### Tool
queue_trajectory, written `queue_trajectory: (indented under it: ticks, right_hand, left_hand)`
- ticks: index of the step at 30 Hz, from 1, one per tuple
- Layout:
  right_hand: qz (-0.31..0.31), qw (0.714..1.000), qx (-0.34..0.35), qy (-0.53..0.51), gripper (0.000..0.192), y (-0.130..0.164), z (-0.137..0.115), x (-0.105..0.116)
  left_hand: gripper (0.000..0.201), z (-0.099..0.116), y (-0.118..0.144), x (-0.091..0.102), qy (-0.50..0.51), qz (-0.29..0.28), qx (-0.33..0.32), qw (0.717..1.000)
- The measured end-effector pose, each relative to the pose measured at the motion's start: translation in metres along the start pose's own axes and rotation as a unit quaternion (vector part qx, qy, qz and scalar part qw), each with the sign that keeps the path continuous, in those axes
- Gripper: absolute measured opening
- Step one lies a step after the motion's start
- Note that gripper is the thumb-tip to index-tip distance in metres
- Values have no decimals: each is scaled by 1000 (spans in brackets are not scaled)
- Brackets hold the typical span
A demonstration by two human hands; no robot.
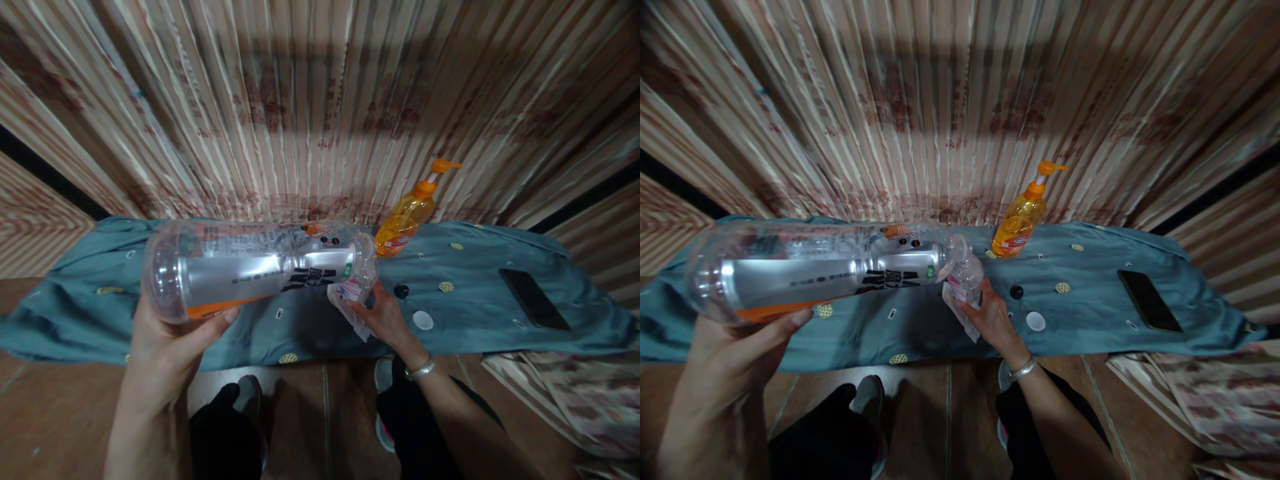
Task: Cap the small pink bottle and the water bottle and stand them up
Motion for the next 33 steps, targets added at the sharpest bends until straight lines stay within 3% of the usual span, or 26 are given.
queue_trajectory:
  ticks: [15, 26, 33]
  right_hand:
    - [-13, 1000, -15, -7, 59, 0, 0, 1]
    - [-13, 1000, -15, -17, 60, 0, 0, 1]
    - [-13, 999, -15, -26, 58, -1, -2, 1]
  left_hand:
    - [115, 3, 0, -2, 13, 23, 34, 999]
    - [108, 0, 1, 2, -21, -4, 2, 1000]
    - [110, 3, 1, -1, -1, 7, 17, 1000]
Point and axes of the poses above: each hand's wrist, its own y-axis away from the middle knuckle, its own x-axis out of the back of the hand, z = x × y, the point moved 1 cm from there along -y, towards the middle knuckle, and after that the axes turned 5 degrees about -z, right-handed, at the moved point
